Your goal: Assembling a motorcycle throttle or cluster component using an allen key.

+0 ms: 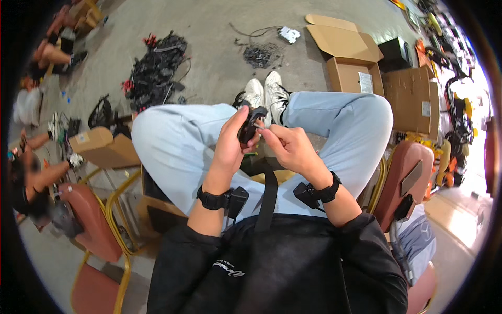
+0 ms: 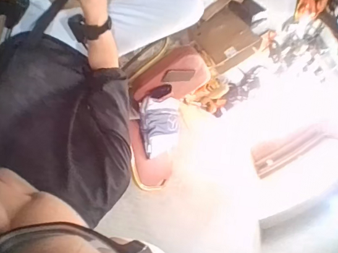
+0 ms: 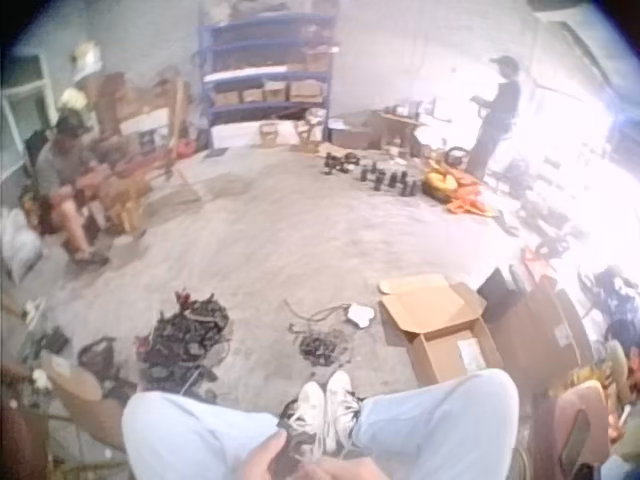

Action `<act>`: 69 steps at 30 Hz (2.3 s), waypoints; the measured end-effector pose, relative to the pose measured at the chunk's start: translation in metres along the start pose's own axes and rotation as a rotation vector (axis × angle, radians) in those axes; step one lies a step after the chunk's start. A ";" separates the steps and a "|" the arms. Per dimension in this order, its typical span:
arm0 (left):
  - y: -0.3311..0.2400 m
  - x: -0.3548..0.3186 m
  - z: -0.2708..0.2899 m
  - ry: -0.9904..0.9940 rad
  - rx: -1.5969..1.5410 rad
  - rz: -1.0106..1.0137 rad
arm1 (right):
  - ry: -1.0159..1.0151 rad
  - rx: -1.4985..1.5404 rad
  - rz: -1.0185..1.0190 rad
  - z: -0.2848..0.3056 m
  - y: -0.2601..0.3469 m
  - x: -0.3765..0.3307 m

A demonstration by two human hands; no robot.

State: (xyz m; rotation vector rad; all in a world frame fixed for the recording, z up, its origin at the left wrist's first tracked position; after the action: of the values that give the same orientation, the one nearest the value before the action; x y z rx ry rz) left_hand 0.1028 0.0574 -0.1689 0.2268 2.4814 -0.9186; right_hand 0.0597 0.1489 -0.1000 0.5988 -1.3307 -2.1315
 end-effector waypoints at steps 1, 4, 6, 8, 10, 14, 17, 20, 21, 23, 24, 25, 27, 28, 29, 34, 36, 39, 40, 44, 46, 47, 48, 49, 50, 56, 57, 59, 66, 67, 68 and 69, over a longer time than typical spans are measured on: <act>-0.001 -0.001 0.002 0.023 0.014 0.017 | -0.022 0.008 -0.035 -0.003 0.001 0.002; -0.013 -0.006 0.010 0.002 0.027 -0.017 | -0.005 -0.065 -0.029 -0.016 0.007 0.006; -0.023 -0.011 0.013 -0.051 0.042 -0.026 | 0.009 -0.132 0.024 -0.022 0.018 0.011; -0.032 -0.015 0.019 -0.097 0.050 -0.037 | 0.018 -0.222 0.069 -0.029 0.024 0.017; -0.032 -0.019 0.029 -0.141 0.059 -0.033 | 0.025 -0.309 0.104 -0.035 0.030 0.019; -0.035 -0.015 0.050 -0.179 0.040 -0.046 | 0.096 -0.556 0.282 -0.053 0.042 0.034; -0.046 -0.013 0.055 -0.149 0.015 -0.100 | 0.171 -0.361 0.085 -0.058 0.031 0.048; -0.056 -0.009 0.050 -0.112 -0.072 -0.152 | 0.316 0.365 -0.393 -0.068 -0.003 0.050; -0.054 -0.007 0.050 -0.103 -0.165 -0.145 | 0.406 0.905 -0.657 -0.086 -0.010 0.038; -0.045 0.000 0.058 -0.023 -0.133 -0.127 | 0.299 0.549 -0.357 -0.082 -0.005 0.053; -0.042 0.004 0.058 0.017 -0.151 -0.090 | 0.188 0.184 -0.064 -0.072 0.014 0.064; -0.039 0.007 0.057 0.057 -0.167 -0.051 | 0.183 0.189 -0.052 -0.070 0.019 0.065; -0.035 0.008 0.058 0.059 -0.163 -0.022 | 0.231 -0.025 -0.079 -0.069 0.023 0.059; -0.033 0.009 0.058 0.040 -0.142 -0.013 | 0.222 -0.007 -0.080 -0.066 0.022 0.057; -0.031 0.009 0.058 0.020 -0.121 -0.002 | 0.217 0.003 -0.077 -0.062 0.021 0.055; -0.023 0.012 0.033 0.085 -0.026 0.016 | 0.114 0.057 -0.094 -0.033 0.001 0.038; -0.017 0.015 0.023 0.100 0.004 0.032 | 0.089 0.104 -0.083 -0.024 -0.007 0.034; -0.007 0.019 0.010 0.122 0.050 0.051 | 0.060 0.175 -0.045 -0.010 -0.015 0.027; -0.006 0.021 0.005 0.121 0.059 0.052 | 0.052 0.195 -0.019 -0.006 -0.017 0.025; 0.002 0.032 -0.007 0.097 0.026 0.072 | 0.051 0.115 0.015 0.004 -0.025 0.020; 0.006 0.034 -0.006 0.064 0.035 0.090 | -0.009 0.015 0.056 0.008 -0.024 0.019; 0.008 0.035 -0.004 0.031 0.028 0.103 | -0.019 0.025 0.057 0.010 -0.024 0.018; 0.009 0.035 -0.004 0.029 0.040 0.108 | -0.019 0.038 0.045 0.010 -0.024 0.017; 0.008 0.034 -0.003 0.010 0.063 0.096 | -0.018 0.051 0.032 0.010 -0.025 0.016; 0.008 0.034 -0.001 -0.008 0.084 0.085 | -0.025 0.059 0.030 0.011 -0.025 0.016; 0.011 0.034 0.003 -0.055 0.108 0.116 | -0.052 0.011 0.063 0.011 -0.028 0.015; 0.011 0.035 0.003 -0.052 0.111 0.119 | -0.063 -0.032 0.073 0.012 -0.027 0.014; 0.012 0.036 0.002 -0.040 0.098 0.131 | -0.077 -0.077 0.083 0.014 -0.026 0.015; 0.006 0.048 0.012 -0.028 0.136 0.044 | -0.064 0.064 0.016 0.000 -0.045 0.029; 0.007 0.048 0.010 0.002 0.113 0.046 | 0.007 0.483 -0.153 -0.012 -0.060 0.030; 0.007 0.047 0.007 0.032 0.091 0.049 | 0.199 0.617 -0.455 -0.031 -0.081 0.022; 0.007 0.046 0.006 0.033 0.091 0.046 | 0.200 0.616 -0.452 -0.031 -0.078 0.022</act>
State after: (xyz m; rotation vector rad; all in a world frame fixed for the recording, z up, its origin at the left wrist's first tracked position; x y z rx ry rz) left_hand 0.0675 0.0580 -0.1993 0.3299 2.4561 -1.0177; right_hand 0.0454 0.1421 -0.1854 1.4357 -1.8722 -1.8829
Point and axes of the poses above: each hand's wrist, its own x-axis towards the middle knuckle, its own z-axis out of the back of the hand, y = z × x, the point moved 9 cm from there along x, towards the middle knuckle
